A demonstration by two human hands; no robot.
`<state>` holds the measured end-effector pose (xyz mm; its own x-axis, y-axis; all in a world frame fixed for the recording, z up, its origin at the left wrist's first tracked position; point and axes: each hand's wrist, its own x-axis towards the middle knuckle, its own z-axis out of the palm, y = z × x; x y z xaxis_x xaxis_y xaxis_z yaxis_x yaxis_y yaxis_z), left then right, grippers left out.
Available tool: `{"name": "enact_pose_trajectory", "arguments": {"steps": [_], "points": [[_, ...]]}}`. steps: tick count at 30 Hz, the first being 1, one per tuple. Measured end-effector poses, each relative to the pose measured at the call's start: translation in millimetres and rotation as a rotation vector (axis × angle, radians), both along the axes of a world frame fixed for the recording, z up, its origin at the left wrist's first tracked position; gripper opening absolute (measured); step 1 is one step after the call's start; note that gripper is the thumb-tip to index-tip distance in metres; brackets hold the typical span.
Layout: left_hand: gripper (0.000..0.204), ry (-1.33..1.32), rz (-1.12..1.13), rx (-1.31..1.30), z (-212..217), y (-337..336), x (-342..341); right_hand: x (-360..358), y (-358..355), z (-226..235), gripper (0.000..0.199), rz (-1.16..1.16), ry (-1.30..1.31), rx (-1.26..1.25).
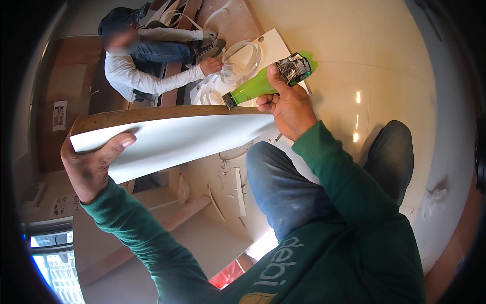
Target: The person applies adhesive from a green bottle to the edges of a long wooden board and a white panel. They then position the board against a wall and handle other wooden components on the floor.
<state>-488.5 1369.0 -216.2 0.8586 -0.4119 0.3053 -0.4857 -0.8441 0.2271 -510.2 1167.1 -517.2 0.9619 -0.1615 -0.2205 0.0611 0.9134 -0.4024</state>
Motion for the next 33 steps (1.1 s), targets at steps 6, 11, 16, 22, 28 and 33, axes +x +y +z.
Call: {"name": "enact_pose_trajectory", "arguments": {"steps": [6, 11, 16, 22, 28, 33], "points": [[0.059, -0.013, -0.010, 0.027, -1.0, 6.1, 2.4, 1.1, -3.8, 26.5, 0.041, 0.025, -0.144, -0.021], [0.059, -0.006, 0.011, 0.021, 4.1, 7.6, 6.0, 1.7, -24.1, 19.6, 0.042, -0.013, -0.100, -0.127], [0.058, 0.028, -0.001, -0.018, 2.8, 1.7, 3.9, -7.2, -27.6, -19.8, 0.040, -0.008, 0.088, -0.176], [0.055, 0.024, -0.043, -0.082, -0.2, -1.6, 1.3, -2.9, -12.6, -27.9, 0.040, -0.054, 0.132, -0.214], [0.054, 0.030, -0.055, -0.047, -0.1, 1.1, -0.3, -14.4, -0.4, 26.1, 0.043, -0.096, -0.006, -0.215], [0.053, 0.027, -0.035, -0.021, 0.7, 3.3, 3.9, -17.2, 3.6, 85.9, 0.046, -0.130, -0.211, -0.212]]}}
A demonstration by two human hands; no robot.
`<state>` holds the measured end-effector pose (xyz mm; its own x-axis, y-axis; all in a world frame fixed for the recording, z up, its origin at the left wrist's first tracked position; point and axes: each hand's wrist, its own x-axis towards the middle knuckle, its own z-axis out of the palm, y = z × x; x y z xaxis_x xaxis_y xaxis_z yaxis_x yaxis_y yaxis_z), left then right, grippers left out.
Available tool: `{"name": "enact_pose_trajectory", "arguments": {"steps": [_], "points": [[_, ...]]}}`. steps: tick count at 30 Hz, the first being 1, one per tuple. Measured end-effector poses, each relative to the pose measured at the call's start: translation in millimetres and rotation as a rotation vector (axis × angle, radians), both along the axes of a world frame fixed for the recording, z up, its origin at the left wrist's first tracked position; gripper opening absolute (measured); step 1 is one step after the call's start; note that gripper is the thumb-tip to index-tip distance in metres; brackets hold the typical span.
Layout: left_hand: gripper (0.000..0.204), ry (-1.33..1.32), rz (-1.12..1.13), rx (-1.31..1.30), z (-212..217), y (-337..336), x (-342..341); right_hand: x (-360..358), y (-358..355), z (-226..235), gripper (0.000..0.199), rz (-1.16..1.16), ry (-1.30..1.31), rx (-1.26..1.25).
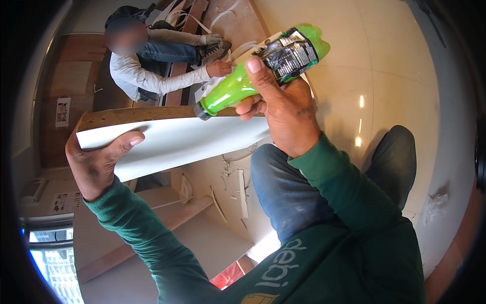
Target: The person applies adhesive from a green bottle to the edges of a long wooden board and a white panel. They then position the board against a wall and handle other wooden components on the floor.
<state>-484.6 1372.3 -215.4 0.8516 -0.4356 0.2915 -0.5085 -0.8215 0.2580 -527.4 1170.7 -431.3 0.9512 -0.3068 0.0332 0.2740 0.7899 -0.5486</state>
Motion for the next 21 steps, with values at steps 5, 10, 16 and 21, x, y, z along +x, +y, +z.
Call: {"name": "enact_pose_trajectory", "arguments": {"steps": [5, 10, 16, 21], "points": [[0.056, -0.013, 0.011, 0.010, 0.8, -0.8, -2.2, 5.9, -19.7, -11.8, 0.046, 0.008, -0.064, 0.048], [0.058, -0.011, 0.026, -0.052, -4.7, 1.4, -3.0, -13.6, -36.5, -82.9, 0.043, 0.019, 0.207, -0.028], [0.046, 0.018, -0.031, -0.001, -0.6, 7.1, 4.3, -5.8, -26.2, -123.7, 0.040, -0.070, 0.276, -0.009], [0.044, 0.023, -0.058, 0.000, 4.0, 13.8, 7.3, 2.1, -10.7, -104.5, 0.039, -0.080, 0.190, -0.200]]}}
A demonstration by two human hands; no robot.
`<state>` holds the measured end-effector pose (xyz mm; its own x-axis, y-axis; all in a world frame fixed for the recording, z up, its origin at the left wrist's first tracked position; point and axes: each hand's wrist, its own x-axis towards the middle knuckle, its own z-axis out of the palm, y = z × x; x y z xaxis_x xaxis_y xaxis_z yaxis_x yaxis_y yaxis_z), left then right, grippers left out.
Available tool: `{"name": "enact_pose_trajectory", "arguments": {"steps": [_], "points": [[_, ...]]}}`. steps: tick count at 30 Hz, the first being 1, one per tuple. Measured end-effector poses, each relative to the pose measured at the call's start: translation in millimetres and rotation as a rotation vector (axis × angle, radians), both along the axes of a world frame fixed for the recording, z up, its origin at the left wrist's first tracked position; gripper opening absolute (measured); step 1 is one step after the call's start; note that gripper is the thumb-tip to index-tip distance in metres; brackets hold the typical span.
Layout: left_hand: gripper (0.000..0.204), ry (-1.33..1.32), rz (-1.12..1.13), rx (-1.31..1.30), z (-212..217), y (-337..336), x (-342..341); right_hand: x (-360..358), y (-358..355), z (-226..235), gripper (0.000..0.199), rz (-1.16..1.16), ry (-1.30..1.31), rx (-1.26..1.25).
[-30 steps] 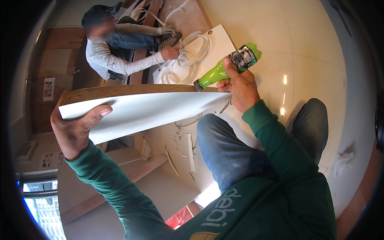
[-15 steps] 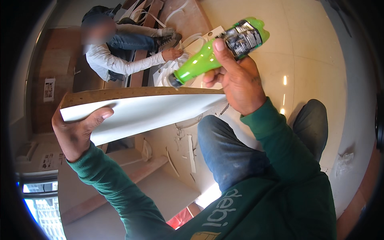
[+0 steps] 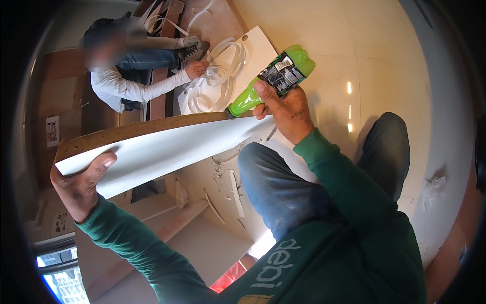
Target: The person applies adhesive from a green bottle to the edges of a long wooden board and a white panel. They then position the board against a wall and handle other wooden components on the floor.
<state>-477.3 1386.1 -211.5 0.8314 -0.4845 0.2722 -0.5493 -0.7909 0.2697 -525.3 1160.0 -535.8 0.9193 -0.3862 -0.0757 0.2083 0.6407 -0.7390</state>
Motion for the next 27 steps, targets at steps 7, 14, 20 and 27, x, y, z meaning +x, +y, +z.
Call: {"name": "enact_pose_trajectory", "arguments": {"steps": [7, 14, 20, 27], "points": [[0.045, -0.033, 0.040, 0.069, 3.2, -1.2, 5.1, 1.1, -4.5, -61.5, 0.040, -0.051, 0.199, -0.108], [0.048, -0.066, -0.023, 0.051, 1.6, 4.0, 3.6, -4.3, -3.6, -5.4, 0.038, -0.024, 0.158, 0.012], [0.061, -0.078, 0.042, -0.001, 0.3, 4.2, 4.8, -1.3, -10.7, -1.1, 0.038, 0.009, 0.077, -0.075], [0.059, -0.108, 0.016, -0.002, -1.9, -0.9, 10.0, 8.2, -11.8, -46.9, 0.038, -0.023, 0.206, -0.046]]}}
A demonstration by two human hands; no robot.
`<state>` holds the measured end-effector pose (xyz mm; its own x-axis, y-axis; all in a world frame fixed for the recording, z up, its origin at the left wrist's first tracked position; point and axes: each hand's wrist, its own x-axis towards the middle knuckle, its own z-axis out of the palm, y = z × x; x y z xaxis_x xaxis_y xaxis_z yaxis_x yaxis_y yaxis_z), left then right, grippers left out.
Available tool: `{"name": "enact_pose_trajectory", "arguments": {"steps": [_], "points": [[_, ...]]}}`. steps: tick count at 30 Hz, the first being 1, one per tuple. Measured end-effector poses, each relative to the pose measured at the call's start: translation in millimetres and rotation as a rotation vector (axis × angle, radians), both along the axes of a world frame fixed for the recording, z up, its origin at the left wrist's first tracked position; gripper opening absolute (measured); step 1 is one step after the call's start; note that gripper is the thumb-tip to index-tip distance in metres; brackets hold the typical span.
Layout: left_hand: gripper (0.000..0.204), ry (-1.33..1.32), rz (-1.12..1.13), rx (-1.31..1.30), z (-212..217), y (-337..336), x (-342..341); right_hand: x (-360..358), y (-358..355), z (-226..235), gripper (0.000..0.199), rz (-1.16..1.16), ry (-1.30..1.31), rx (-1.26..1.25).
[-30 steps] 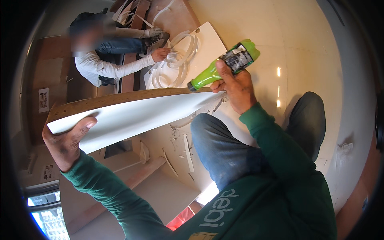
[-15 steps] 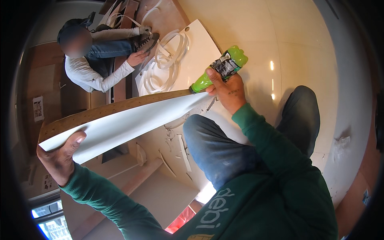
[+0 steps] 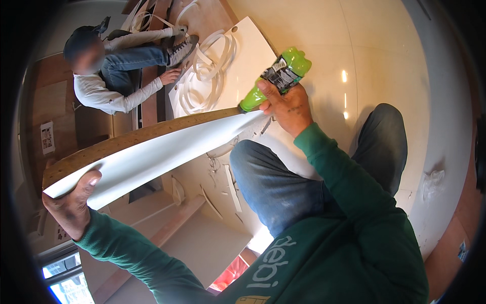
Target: The person applies adhesive from a green bottle to the edges of a long wooden board and a white panel. They then position the board against a wall and handle other wooden components on the floor.
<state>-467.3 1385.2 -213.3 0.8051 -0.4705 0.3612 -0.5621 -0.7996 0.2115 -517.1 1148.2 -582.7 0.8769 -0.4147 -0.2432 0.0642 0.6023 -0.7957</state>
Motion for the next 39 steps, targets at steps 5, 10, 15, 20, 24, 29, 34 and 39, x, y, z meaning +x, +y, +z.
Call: {"name": "enact_pose_trajectory", "arguments": {"steps": [5, 10, 15, 20, 24, 29, 34, 39], "points": [[0.051, 0.014, -0.048, 0.086, 4.2, 11.2, 3.5, 0.0, -0.9, 4.1, 0.040, 0.008, 0.020, -0.042], [0.052, 0.059, -0.042, 0.071, 8.3, 14.4, 4.3, 3.8, 2.3, -49.6, 0.040, -0.037, 0.205, -0.065], [0.052, 0.053, -0.013, 0.049, 6.9, 25.1, 6.0, 1.3, 4.2, -18.5, 0.039, 0.000, 0.049, 0.119], [0.052, 0.018, -0.028, 0.109, 10.2, 29.1, 3.0, 2.3, 4.6, -27.4, 0.037, -0.008, 0.066, 0.078], [0.051, 0.019, -0.059, 0.104, 9.3, 23.4, 1.7, 12.9, -0.1, -87.9, 0.036, -0.083, 0.229, 0.056], [0.050, 0.009, -0.035, 0.100, 7.6, 19.8, -1.6, 8.1, -2.2, -107.6, 0.034, -0.115, 0.310, 0.120], [0.052, 0.004, -0.036, 0.091, 7.2, 18.3, -3.8, 7.1, 4.4, -92.0, 0.031, -0.122, 0.310, 0.142], [0.054, -0.012, -0.033, 0.086, 3.2, 20.0, -7.1, -0.4, 6.4, -42.3, 0.030, -0.063, 0.188, 0.202]]}}
